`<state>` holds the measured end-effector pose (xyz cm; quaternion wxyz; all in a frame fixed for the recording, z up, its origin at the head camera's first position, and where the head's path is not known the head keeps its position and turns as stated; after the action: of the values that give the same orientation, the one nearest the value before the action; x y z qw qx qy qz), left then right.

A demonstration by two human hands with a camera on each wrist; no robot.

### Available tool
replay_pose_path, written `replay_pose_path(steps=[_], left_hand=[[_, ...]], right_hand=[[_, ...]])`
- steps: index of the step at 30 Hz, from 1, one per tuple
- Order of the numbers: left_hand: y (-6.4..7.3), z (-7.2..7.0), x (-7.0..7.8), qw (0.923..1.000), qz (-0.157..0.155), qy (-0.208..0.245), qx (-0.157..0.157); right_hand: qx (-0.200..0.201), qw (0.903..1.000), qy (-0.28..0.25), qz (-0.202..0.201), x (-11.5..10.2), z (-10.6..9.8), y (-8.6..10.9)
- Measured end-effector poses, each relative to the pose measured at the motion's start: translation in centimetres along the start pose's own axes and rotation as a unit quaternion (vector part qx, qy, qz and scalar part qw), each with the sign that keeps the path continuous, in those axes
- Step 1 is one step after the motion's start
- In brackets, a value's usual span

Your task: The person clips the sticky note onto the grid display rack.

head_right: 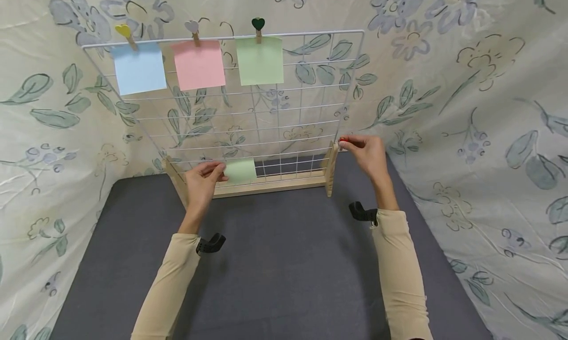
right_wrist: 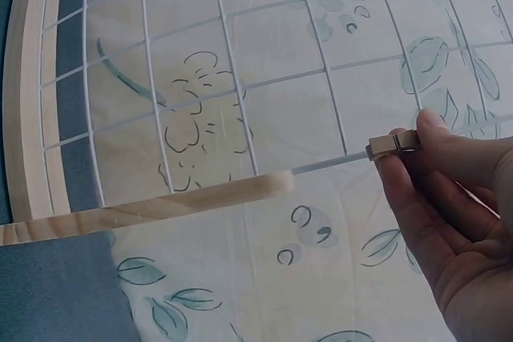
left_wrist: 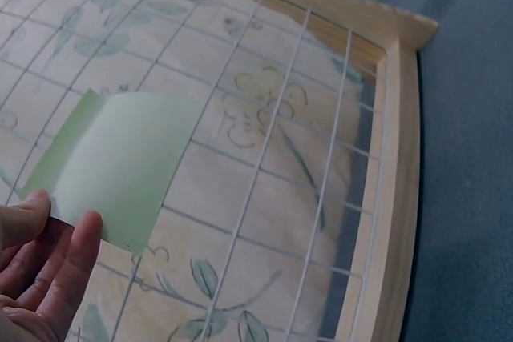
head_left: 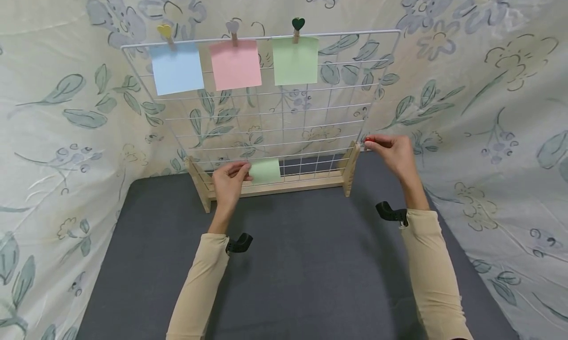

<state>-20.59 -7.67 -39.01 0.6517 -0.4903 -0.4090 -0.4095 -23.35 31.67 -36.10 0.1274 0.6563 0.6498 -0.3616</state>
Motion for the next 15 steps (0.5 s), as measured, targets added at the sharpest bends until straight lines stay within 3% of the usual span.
replay_pose_path(steps=[4,15], left_hand=[[-0.7,0.1,-1.5,0.9999,0.008,0.001,-0.006],[-1.5,2.1,-0.6,0.9994,0.02,-0.006,-0.027]], right_hand=[[-0.004,1.0,0.002,0.008,-0.5,-0.2,-0.1],[-0.01,0.9999,-0.01,0.003,-2.5,-1.4,-0.7]])
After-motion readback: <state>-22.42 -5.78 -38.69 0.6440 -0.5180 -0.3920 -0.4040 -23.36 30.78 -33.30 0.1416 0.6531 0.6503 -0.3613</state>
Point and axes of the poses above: each hand's wrist, its own y-axis away from the middle knuckle, its own z-axis out of the palm, x = y × z, the point moved 3 cm from there along -y, towards the middle knuckle, and after that the axes turned 12 degrees about y, right-handed, at the moved point
